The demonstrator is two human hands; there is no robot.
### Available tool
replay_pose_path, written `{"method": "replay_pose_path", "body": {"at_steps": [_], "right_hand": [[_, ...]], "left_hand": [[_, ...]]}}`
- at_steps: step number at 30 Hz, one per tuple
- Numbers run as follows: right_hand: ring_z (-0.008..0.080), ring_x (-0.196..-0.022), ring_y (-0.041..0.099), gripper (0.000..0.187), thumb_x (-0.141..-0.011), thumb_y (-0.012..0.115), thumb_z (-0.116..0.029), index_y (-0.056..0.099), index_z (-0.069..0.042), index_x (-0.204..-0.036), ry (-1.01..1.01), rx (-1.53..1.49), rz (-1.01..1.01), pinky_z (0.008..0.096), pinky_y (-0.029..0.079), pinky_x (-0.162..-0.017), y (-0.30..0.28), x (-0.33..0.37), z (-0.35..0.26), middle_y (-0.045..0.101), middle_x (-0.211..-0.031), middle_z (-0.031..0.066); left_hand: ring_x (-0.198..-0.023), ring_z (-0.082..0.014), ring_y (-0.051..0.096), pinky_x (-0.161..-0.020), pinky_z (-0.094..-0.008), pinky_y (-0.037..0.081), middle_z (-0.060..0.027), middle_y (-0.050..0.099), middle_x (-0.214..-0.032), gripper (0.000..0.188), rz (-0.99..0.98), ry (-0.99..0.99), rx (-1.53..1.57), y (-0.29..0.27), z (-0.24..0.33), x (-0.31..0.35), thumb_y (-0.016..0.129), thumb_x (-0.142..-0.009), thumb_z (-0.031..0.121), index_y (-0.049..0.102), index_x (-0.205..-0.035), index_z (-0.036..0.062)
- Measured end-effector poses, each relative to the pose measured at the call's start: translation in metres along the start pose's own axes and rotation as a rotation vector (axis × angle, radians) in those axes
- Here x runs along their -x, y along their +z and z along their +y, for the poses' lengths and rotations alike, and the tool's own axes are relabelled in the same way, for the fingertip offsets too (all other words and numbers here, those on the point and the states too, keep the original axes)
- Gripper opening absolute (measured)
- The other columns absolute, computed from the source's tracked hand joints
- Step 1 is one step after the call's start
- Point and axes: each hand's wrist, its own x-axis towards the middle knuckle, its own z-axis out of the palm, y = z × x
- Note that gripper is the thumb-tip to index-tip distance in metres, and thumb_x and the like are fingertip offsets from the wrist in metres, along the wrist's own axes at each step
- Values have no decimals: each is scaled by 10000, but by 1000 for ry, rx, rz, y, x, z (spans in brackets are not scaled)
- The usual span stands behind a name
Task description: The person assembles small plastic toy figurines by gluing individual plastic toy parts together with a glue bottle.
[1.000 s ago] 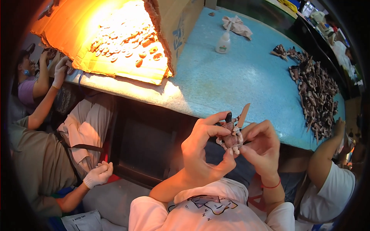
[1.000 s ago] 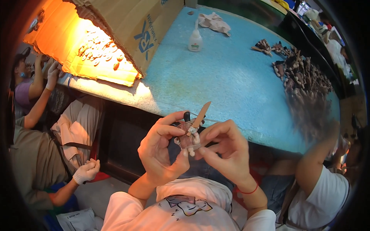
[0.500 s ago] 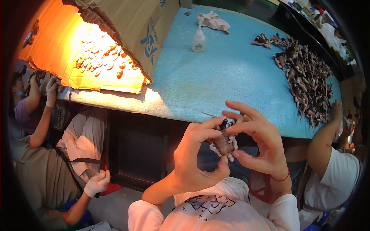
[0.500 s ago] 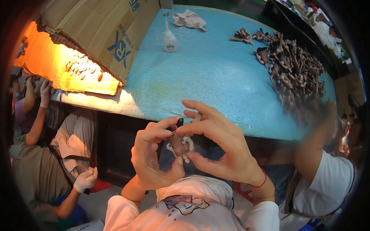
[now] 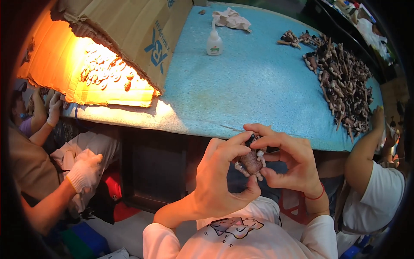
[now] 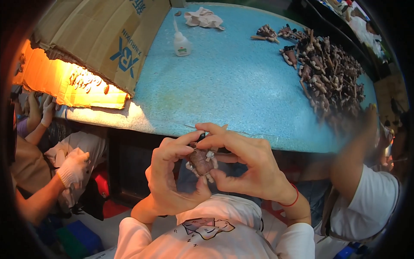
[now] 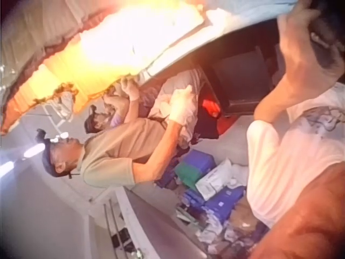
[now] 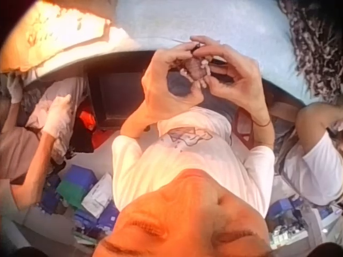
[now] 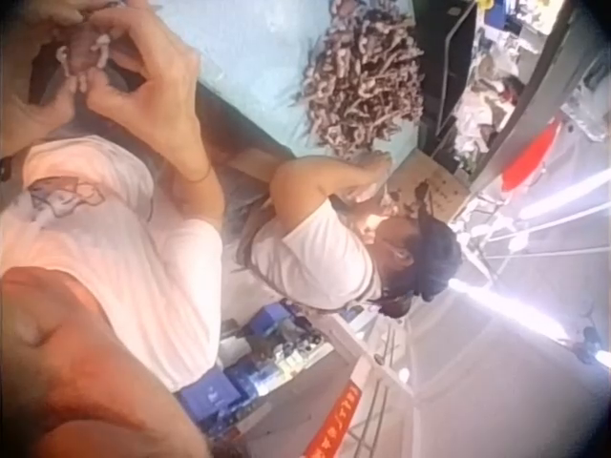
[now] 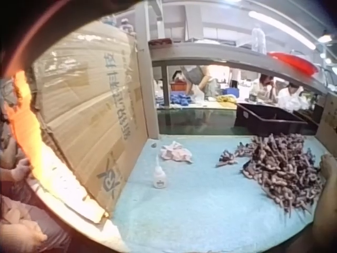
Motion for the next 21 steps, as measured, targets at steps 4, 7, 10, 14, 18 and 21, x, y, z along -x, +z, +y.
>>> {"method": "replay_pose_path", "body": {"at_steps": [4, 7, 10, 14, 18, 21], "right_hand": [[231, -992, 571, 448, -616, 590, 72, 542, 24, -1058, -20, -41, 9, 328, 512, -802, 1, 1, 4, 495, -1197, 195], [227, -1013, 558, 456, -628, 590, 66, 525, 24, -1077, -46, -48, 1, 331, 510, -807, -1, 2, 7, 488, -1205, 197], [225, -1039, 539, 468, -629, 591, 70, 511, 28, -1088, -30, -77, 6, 331, 507, -815, -3, 3, 8, 479, -1215, 198], [220, -1057, 524, 509, -622, 593, 82, 494, 25, -1118, -13, -150, 45, 334, 505, -822, -6, 5, 11, 464, -1234, 194], [217, -1049, 531, 560, -620, 589, 83, 481, 6, -1165, -4, -143, 27, 340, 507, -823, -12, 5, 10, 461, -1245, 172], [216, -1032, 543, 580, -624, 586, 78, 473, -6, -1187, -29, -129, 30, 340, 509, -818, -13, 5, 13, 467, -1243, 159]], "left_hand": [[-765, -255, 522, -642, -307, 472, -202, 531, -1090, 516, 22, -40, 22, 2, 1, 0, 658, -551, -5, 461, -1028, 3], [-768, -256, 514, -644, -307, 468, -198, 527, -1095, 515, 34, 2, 21, 3, -1, -2, 656, -548, -8, 462, -1025, 5], [-773, -252, 507, -642, -312, 465, -188, 521, -1110, 518, -40, -13, -43, 1, 4, -5, 655, -551, -13, 455, -1029, 5], [-805, -244, 494, -654, -311, 456, -169, 508, -1140, 591, -152, -78, -11, -5, 8, -10, 655, -560, -29, 434, -1107, 8], [-822, -239, 484, -680, -309, 448, -162, 500, -1157, 668, -235, -178, 33, -6, 12, -11, 655, -562, -39, 407, -1180, 11], [-803, -239, 484, -684, -310, 446, -160, 502, -1156, 673, -233, -160, 11, -4, 11, -14, 655, -559, -39, 404, -1181, 9]]}}
